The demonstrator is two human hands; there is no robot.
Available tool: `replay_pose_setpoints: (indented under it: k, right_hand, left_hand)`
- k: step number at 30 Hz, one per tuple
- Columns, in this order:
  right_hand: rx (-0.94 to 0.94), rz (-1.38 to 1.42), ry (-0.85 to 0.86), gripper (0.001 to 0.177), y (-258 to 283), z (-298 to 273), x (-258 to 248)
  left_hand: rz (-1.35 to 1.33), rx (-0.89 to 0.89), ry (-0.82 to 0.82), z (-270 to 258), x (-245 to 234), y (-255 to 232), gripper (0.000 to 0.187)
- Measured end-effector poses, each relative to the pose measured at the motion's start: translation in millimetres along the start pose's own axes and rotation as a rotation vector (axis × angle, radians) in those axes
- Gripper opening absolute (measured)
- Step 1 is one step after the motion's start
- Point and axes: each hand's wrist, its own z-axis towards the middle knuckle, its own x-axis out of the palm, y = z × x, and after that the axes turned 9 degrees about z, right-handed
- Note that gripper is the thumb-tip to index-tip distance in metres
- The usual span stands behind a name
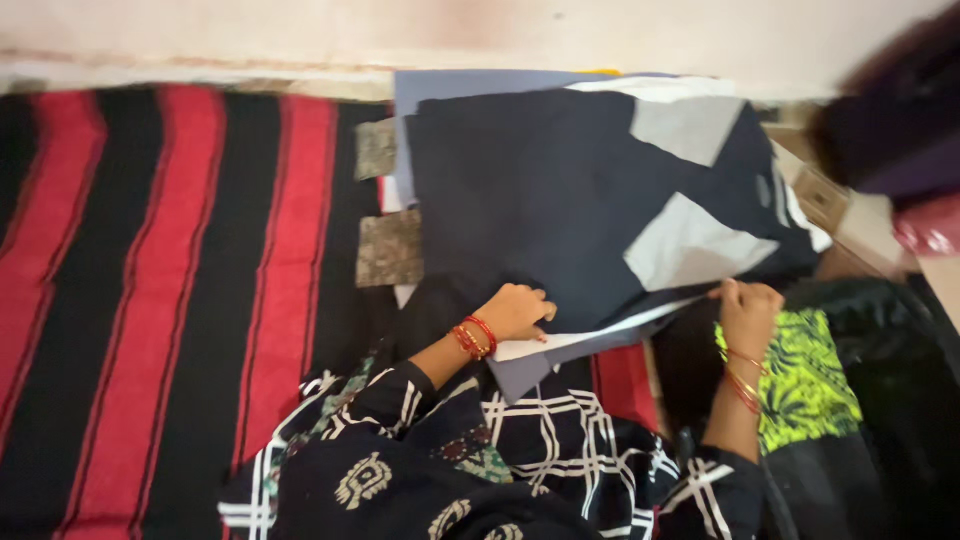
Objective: The person folds a black and grey t-shirt and places it into a black suitcase, then picks up a green patterned shirt, unfolds it, and smooths it out.
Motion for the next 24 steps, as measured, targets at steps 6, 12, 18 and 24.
replay_pose_setpoints:
  k: [6,12,18,24]
  right_hand:
    - [0.133,-0.025,-0.048,0.030,36.5,-1.7,-5.0]
    - [0.118,-0.159,-0.053,0.030,65.6,2.5,-14.1]
    - [-0.068,-0.519,0.064,0.009,106.2,-17.5,5.7]
    - [-0.151,0.085,0.247,0.070,162.0,-80.5,82.9]
  left_hand:
    - [0.047,0.149,0.112,36.4,22.6,-20.1,0.056]
    - [0.117,0.186,-0.110,25.7,22.4,-25.6,0.071]
    - [0.165,0.187,-0.039,27.0,21.3,-24.7,0.070]
    - [0.171,0.222,0.016,27.8,39.0,-18.7,0.056]
